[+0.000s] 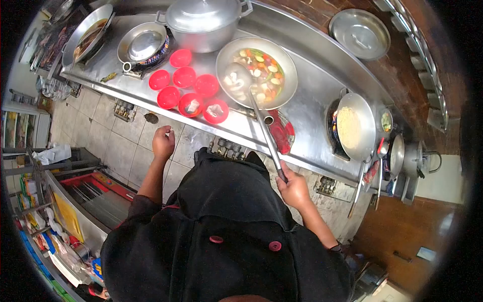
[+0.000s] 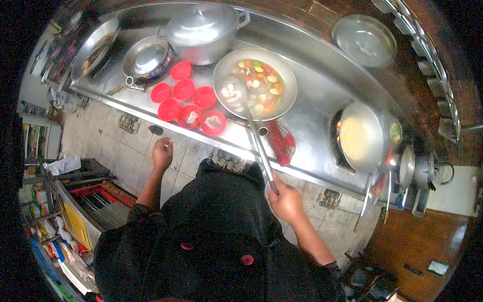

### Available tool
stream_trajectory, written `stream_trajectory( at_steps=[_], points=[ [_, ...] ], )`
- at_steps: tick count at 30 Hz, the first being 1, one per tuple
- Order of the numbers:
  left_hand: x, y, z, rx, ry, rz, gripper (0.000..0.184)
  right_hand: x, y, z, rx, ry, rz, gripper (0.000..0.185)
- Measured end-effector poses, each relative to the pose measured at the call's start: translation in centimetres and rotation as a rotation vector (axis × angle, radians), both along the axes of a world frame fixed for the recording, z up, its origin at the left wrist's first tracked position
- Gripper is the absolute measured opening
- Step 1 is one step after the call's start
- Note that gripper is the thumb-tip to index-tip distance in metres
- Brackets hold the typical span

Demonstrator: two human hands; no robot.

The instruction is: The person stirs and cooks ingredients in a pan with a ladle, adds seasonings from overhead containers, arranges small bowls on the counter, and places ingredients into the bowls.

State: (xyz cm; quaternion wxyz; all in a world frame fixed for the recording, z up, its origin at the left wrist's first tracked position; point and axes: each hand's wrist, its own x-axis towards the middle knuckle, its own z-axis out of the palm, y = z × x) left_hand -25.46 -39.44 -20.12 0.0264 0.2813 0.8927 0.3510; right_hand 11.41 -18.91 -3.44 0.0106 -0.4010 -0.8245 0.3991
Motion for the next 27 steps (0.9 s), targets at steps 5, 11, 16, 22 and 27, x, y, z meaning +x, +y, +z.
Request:
stream_trajectory(
  at_steps=[5, 11, 16, 22, 27],
  points=[
    [0.0, 0.0, -0.3, -0.009, -0.006, -0.007, 0.018, 0.5, -1.3, -2.1, 0.208, -0.063, 0.088, 0.050],
    [0.2, -0.1, -0.2, -0.021, 0.023, -0.018, 0.018, 1.0, -1.9, -3.1, 0.222, 0.044, 0.097, 0.054],
    [0.2, -0.2, 0.3, -0.044, 0.003, -0.022, 0.019, 1.7, -2.7, -4.5, -0.189, 0.197, -0.171, 0.054],
    [0.1, -0.3, 0.1, -0.059, -0.010, -0.025, 0.020, 1.8, -2.7, -3.6, -0.318, 0.242, -0.224, 0.053],
    [0.2, -0.1, 0.0, -0.059, 0.015, -0.038, 0.019, 1.6, -1.7, -1.3, -0.206, 0.102, -0.142, 0.052]
  ],
)
